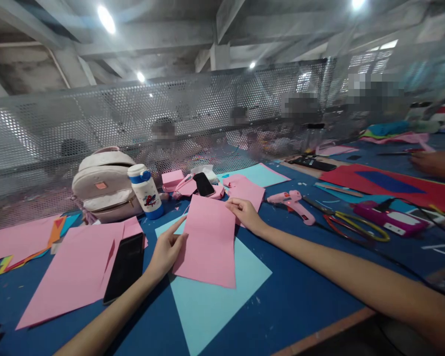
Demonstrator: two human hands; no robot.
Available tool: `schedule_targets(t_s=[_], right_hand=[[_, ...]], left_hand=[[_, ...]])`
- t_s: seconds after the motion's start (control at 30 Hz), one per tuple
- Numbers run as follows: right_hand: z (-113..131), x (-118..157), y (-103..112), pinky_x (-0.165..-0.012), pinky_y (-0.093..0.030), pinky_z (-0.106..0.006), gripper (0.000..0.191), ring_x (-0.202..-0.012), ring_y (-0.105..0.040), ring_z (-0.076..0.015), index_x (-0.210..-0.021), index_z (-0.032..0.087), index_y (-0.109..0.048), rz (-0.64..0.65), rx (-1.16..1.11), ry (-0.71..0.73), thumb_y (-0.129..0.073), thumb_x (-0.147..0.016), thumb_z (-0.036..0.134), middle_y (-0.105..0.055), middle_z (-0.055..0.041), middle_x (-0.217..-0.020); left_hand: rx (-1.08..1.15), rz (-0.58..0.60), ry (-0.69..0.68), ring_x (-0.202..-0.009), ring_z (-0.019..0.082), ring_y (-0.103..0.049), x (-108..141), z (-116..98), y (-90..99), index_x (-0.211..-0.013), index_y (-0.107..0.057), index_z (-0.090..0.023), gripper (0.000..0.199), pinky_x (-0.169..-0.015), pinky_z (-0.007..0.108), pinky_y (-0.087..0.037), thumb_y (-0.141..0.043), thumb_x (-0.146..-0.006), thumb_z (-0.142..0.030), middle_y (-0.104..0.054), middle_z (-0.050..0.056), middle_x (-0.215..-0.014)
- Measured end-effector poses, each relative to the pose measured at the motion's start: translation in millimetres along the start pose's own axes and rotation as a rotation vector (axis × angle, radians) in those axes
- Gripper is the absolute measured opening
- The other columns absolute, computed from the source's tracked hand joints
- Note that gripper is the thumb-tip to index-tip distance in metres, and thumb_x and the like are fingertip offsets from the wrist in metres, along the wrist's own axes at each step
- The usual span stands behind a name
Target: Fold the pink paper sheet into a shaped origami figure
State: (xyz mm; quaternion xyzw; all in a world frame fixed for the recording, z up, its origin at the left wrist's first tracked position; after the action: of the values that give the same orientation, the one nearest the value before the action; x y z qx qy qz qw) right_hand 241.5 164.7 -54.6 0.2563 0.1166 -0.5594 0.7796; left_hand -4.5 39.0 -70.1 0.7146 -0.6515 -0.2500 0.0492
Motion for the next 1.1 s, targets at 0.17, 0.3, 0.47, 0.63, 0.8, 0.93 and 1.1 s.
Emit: schedule_targets(t_s=[0.17,0.3,0.47,0.63,0.8,0.93,1.1], right_hand=[[3.1,8.5,-4.2,-0.047,-0.038,-0.024,0.035,-0.043,-0.051,-0.0108,-0.089,0.017,-0.063,0.142,0.000,-0.052,-0.058,-0.086,0.051,-0.057,0.0030,-0.063],[4.1,13.3,-7.0,-0.047,-0.038,-0.024,0.032,-0.041,-0.052,-0.0104,-0.091,0.017,-0.061,0.222,-0.017,-0.070,-0.060,-0.087,0.050,-0.052,0.0055,-0.058],[-0.1,10.9,-5.3,-0.045,-0.037,-0.023,0.033,-0.041,-0.055,-0.0109,-0.092,0.017,-0.060,0.230,-0.038,-0.104,-0.059,-0.087,0.049,-0.057,0.0040,-0.062],[-8.2,6.3,-3.2,-0.039,-0.033,-0.023,0.034,-0.038,-0.053,-0.0121,-0.091,0.017,-0.055,0.169,-0.072,-0.133,-0.058,-0.086,0.051,-0.051,0.0060,-0.056],[0.0,5.3,0.7,-0.051,-0.044,-0.025,0.041,-0.062,-0.061,-0.0151,-0.118,0.018,-0.050,0.101,-0.086,-0.044,-0.054,-0.089,0.046,-0.064,-0.0024,-0.081],[23.8,7.8,4.2,-0.082,-0.052,-0.037,0.070,-0.119,-0.052,-0.0261,-0.142,0.024,-0.035,0.197,0.144,0.301,-0.065,-0.085,0.051,-0.049,-0.0145,-0.138],[46.2,22.6,-0.4,-0.109,-0.031,-0.049,0.063,-0.138,-0.033,-0.0295,-0.140,0.026,-0.046,0.268,0.725,0.873,-0.064,-0.087,0.053,-0.040,-0.0135,-0.150]], left_hand=[[-0.042,-0.084,0.003,-0.050,0.009,-0.037,-0.5,-5.9,19.2,-0.137,-0.055,-0.008,0.060,-0.048,0.019,-0.028,-0.055,-0.088,-0.042,-0.049,-0.006,-0.055],[-0.047,-0.103,0.029,-0.059,0.012,-0.052,-1.6,-7.5,28.8,-0.132,-0.060,-0.009,0.057,-0.054,0.019,-0.038,-0.059,-0.085,-0.041,-0.063,-0.002,-0.066],[0.021,-0.002,0.060,-0.077,0.019,-0.065,-5.2,-6.1,26.8,-0.138,-0.054,-0.011,0.064,-0.066,0.024,-0.050,-0.062,-0.083,-0.043,-0.073,0.004,-0.085],[0.136,0.039,0.133,-0.089,0.025,-0.070,-10.6,4.6,31.8,-0.145,-0.043,-0.013,0.077,-0.074,0.033,-0.055,-0.070,-0.079,-0.042,-0.075,0.010,-0.098],[0.163,0.022,0.152,-0.099,0.030,-0.068,-14.5,9.3,40.3,-0.118,-0.068,-0.008,0.061,-0.087,0.039,-0.054,-0.073,-0.073,-0.048,-0.075,0.013,-0.104],[0.183,0.001,0.161,-0.102,0.032,-0.068,-16.0,6.7,45.7,-0.114,-0.071,-0.008,0.064,-0.090,0.041,-0.053,-0.077,-0.068,-0.052,-0.073,0.014,-0.110],[0.199,0.037,0.169,-0.098,0.032,-0.069,-15.5,-0.5,51.2,-0.117,-0.069,-0.008,0.068,-0.087,0.042,-0.054,-0.075,-0.070,-0.057,-0.075,0.014,-0.105]])
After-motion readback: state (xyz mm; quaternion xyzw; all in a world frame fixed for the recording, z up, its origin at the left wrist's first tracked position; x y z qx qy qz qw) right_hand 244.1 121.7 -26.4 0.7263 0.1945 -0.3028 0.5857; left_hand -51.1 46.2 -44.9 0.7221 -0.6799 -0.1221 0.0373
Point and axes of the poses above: each hand's wrist, its own x-axis away from the middle knuckle, its own y-axis out of the back of the hand, z = x × y, the point moved 3 cm from there along -x, towards the middle knuckle
